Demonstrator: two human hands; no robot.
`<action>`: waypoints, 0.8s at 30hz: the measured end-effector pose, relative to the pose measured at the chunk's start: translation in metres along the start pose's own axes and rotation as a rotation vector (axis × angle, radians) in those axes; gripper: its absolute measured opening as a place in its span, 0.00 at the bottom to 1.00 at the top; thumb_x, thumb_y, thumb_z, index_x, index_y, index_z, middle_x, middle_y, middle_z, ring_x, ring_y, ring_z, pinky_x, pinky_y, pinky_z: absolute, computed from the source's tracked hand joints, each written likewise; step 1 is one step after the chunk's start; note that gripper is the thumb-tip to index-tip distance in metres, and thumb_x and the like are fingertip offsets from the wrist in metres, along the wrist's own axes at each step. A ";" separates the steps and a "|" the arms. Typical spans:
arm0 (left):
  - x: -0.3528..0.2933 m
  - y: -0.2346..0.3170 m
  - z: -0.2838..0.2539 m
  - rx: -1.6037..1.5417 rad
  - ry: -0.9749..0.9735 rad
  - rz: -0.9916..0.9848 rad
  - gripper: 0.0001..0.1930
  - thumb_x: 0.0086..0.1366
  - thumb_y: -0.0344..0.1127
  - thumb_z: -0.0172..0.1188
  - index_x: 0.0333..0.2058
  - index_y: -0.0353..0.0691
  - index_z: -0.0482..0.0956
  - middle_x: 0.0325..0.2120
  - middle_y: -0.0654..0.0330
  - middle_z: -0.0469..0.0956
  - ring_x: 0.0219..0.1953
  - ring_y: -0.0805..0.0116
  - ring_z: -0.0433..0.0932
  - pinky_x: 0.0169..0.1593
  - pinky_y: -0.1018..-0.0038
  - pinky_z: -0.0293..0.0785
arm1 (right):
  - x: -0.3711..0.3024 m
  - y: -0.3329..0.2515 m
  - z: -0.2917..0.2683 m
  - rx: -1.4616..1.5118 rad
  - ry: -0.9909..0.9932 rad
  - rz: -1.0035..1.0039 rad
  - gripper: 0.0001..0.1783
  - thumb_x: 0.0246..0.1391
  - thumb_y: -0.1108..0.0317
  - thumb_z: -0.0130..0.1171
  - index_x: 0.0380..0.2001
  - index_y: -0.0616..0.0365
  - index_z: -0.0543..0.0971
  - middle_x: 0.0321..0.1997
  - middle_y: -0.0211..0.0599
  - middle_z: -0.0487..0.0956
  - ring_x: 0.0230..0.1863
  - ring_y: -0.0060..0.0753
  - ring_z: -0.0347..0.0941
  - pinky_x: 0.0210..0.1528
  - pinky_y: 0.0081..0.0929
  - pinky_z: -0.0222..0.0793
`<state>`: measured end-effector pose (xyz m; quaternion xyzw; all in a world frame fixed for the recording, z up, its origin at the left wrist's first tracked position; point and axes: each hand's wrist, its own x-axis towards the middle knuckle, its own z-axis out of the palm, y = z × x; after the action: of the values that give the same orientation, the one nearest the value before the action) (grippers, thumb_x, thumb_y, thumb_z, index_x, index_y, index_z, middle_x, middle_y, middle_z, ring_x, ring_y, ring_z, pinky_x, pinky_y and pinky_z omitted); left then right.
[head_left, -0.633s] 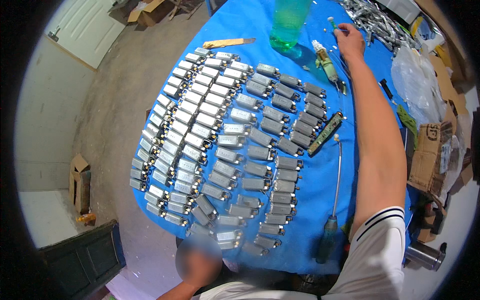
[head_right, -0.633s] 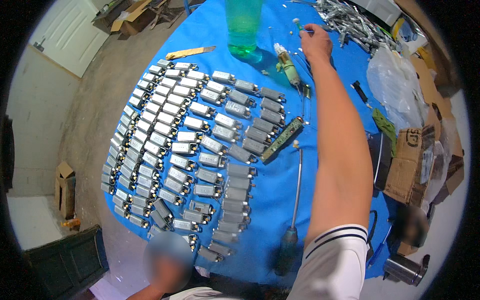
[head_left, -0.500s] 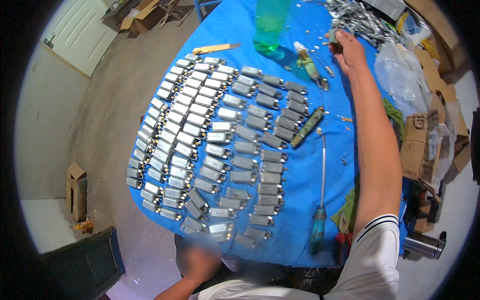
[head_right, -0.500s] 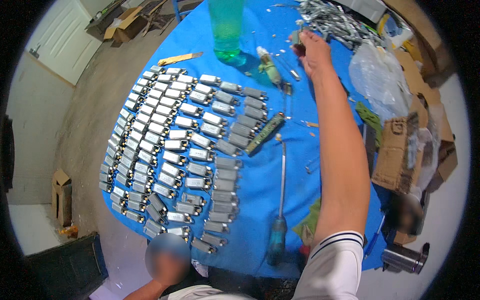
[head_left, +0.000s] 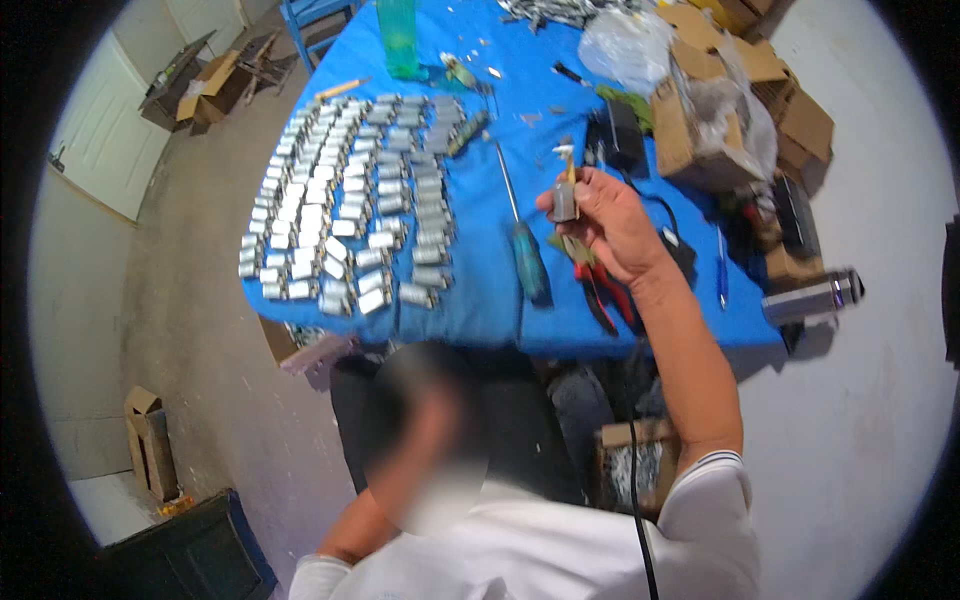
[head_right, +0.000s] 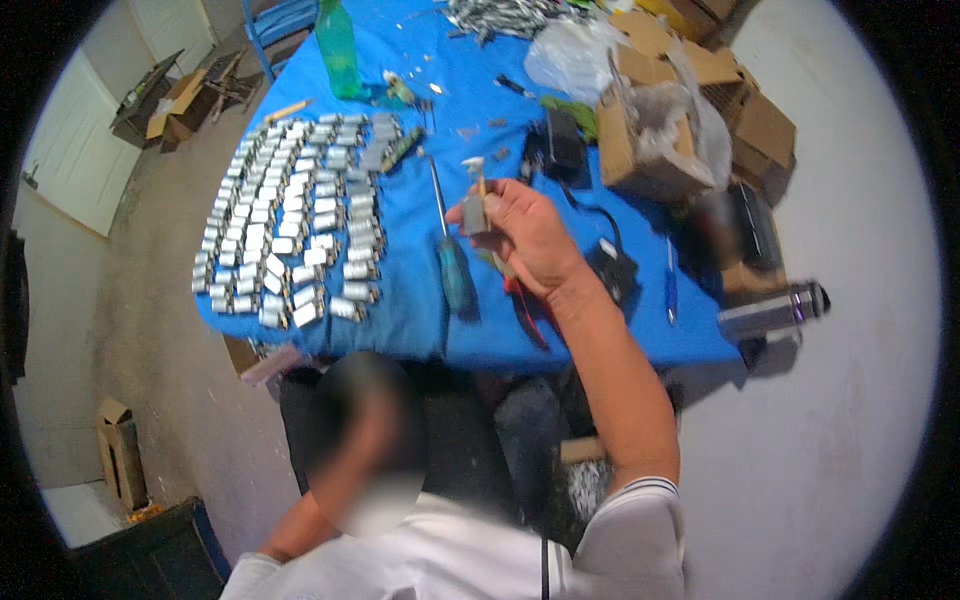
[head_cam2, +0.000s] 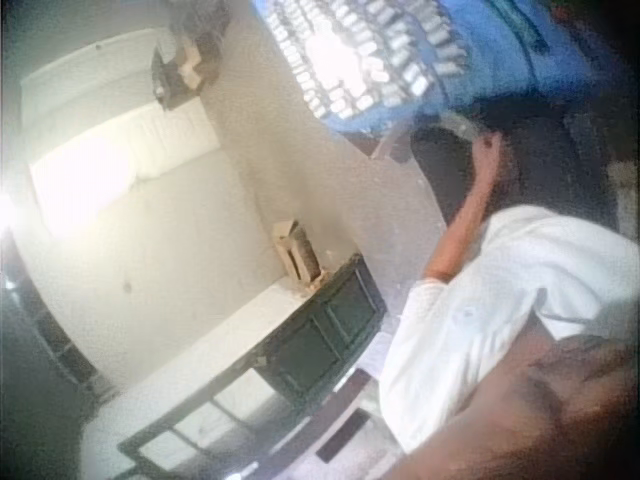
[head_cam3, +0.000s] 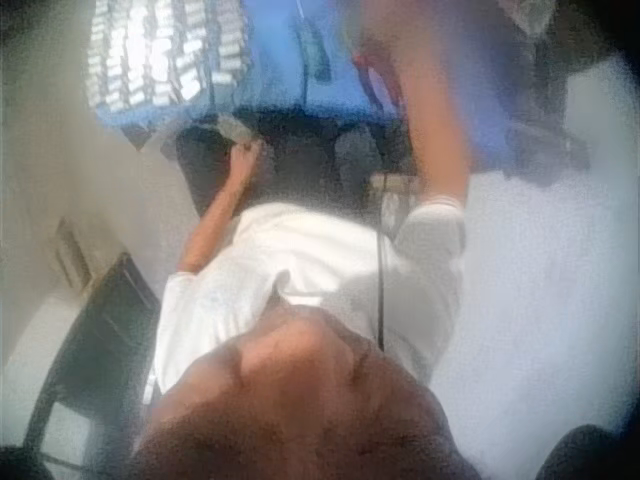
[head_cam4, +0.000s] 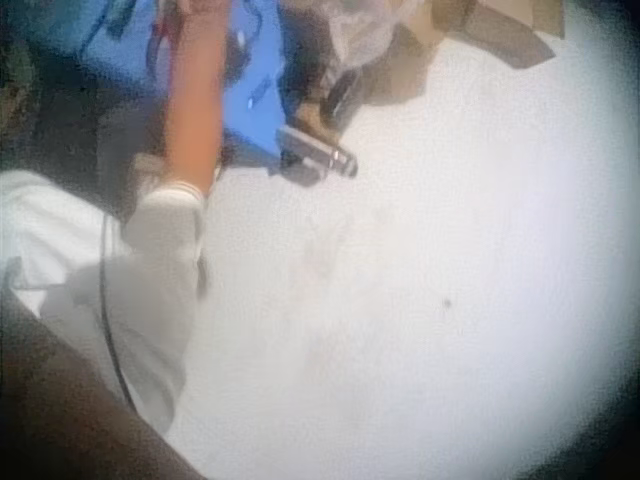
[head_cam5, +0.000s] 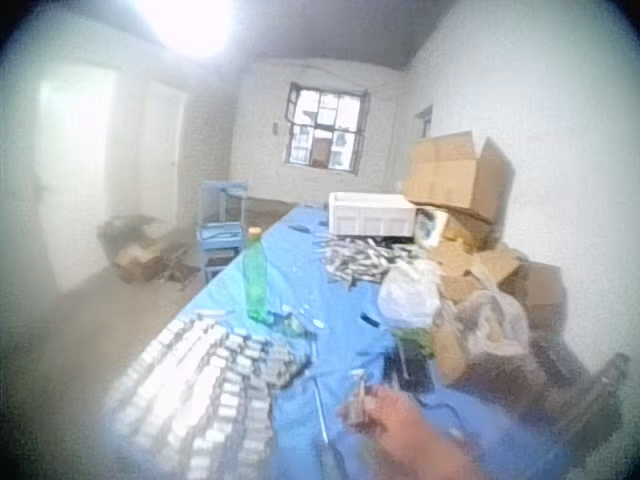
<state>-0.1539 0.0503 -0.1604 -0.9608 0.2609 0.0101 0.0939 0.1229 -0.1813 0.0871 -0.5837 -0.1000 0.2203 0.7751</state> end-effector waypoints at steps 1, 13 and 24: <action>0.002 0.009 -0.008 0.462 0.055 0.170 0.12 0.65 0.33 0.49 0.44 0.36 0.76 0.38 0.56 0.75 0.41 0.67 0.75 0.42 0.73 0.73 | -0.033 0.005 0.012 -0.019 0.016 0.014 0.14 0.64 0.63 0.49 0.47 0.60 0.72 0.43 0.42 0.80 0.39 0.26 0.76 0.40 0.22 0.74; -0.019 0.065 -0.162 -2.518 -0.001 -0.693 0.11 0.65 0.44 0.52 0.25 0.47 0.71 0.17 0.71 0.64 0.17 0.79 0.61 0.21 0.81 0.58 | -0.267 0.100 0.104 -0.264 0.075 0.195 0.13 0.62 0.67 0.50 0.47 0.62 0.73 0.42 0.35 0.80 0.39 0.22 0.75 0.41 0.23 0.73; -0.045 0.110 -0.142 -1.022 0.344 -0.295 0.14 0.72 0.38 0.45 0.30 0.37 0.73 0.20 0.58 0.71 0.23 0.67 0.70 0.27 0.71 0.67 | -0.314 0.120 0.115 -0.231 0.123 0.278 0.11 0.57 0.69 0.59 0.40 0.64 0.76 0.35 0.30 0.78 0.34 0.18 0.74 0.29 0.18 0.73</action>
<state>-0.2519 -0.0467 -0.0371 -0.8981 0.0973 -0.0351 -0.4274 -0.2287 -0.1993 0.0393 -0.6894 0.0044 0.2766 0.6695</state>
